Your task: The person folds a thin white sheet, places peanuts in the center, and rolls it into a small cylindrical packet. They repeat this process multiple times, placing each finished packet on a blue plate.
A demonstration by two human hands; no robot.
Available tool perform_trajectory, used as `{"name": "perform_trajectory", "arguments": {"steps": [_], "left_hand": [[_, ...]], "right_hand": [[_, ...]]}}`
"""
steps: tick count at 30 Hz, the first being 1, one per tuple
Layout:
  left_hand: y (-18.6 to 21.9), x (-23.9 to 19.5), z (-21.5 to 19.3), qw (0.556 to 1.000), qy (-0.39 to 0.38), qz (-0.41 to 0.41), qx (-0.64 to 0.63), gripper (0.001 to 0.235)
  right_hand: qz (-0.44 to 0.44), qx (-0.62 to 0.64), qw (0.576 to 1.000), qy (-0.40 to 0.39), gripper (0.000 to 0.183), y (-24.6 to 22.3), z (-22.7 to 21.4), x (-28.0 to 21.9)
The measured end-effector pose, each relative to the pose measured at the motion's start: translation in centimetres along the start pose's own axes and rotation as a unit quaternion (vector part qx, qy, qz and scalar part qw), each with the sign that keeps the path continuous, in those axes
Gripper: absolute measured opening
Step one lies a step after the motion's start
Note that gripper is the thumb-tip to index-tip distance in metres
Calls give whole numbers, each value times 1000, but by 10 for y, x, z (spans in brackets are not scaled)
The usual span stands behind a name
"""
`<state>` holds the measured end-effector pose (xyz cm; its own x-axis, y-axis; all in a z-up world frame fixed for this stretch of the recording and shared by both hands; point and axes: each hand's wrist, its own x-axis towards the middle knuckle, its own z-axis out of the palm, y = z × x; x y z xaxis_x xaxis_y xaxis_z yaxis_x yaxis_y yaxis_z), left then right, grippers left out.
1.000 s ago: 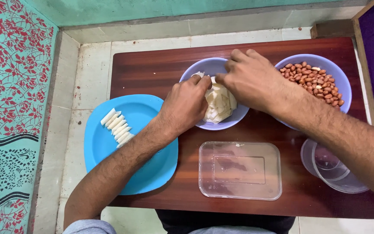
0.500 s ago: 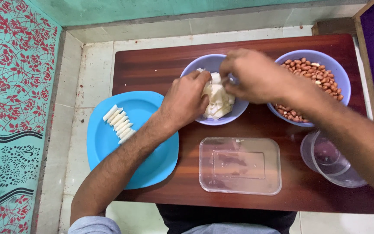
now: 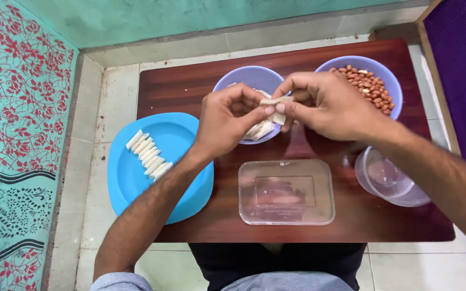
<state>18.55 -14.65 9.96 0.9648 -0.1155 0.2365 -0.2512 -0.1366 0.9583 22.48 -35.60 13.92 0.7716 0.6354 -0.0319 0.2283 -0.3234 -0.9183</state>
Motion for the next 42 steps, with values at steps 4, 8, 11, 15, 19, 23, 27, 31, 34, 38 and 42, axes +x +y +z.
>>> {"name": "perform_trajectory", "arguments": {"steps": [4, 8, 11, 15, 19, 23, 27, 31, 34, 38, 42], "left_hand": [[18, -23, 11, 999, -3, -8, -40, 11], [27, -48, 19, 991, -42, 16, -124, 11], [17, -68, 29, 981, -50, 14, -184, 13], [-12, -84, 49, 955, 12, 9, -295, 13], [-20, -90, 54, 949, 23, 19, -314, 12], [-26, -90, 57, 943, 4, 38, -332, 9], [-27, -85, 61, 941, -7, 64, -331, 9], [-39, -91, 61, 937, -20, 58, -344, 11], [-40, -89, 63, 934, -49, 54, -351, 10], [-37, -85, 69, 929, -53, 70, -360, 12], [-40, -86, 76, 924, -35, 67, -376, 13]], "right_hand": [[-34, -52, 996, 70, 10, -16, 12, -33], [-97, -69, 982, 148, 8, -7, 25, -61], [-98, 2, 985, 145, 19, -1, 36, -74], [-94, 288, 949, 84, 33, 17, 64, -79], [-84, 301, 942, 123, 24, 39, 72, -79], [-111, 313, 933, 141, 21, 50, 78, -77], [-153, 287, 931, 165, 20, 59, 78, -75], [-159, 266, 934, 180, 31, 62, 82, -72], [-179, 324, 918, 142, 21, 72, 85, -71], [-219, 339, 901, 158, 14, 82, 88, -74], [-214, 350, 897, 162, 12, 87, 87, -76]]}}
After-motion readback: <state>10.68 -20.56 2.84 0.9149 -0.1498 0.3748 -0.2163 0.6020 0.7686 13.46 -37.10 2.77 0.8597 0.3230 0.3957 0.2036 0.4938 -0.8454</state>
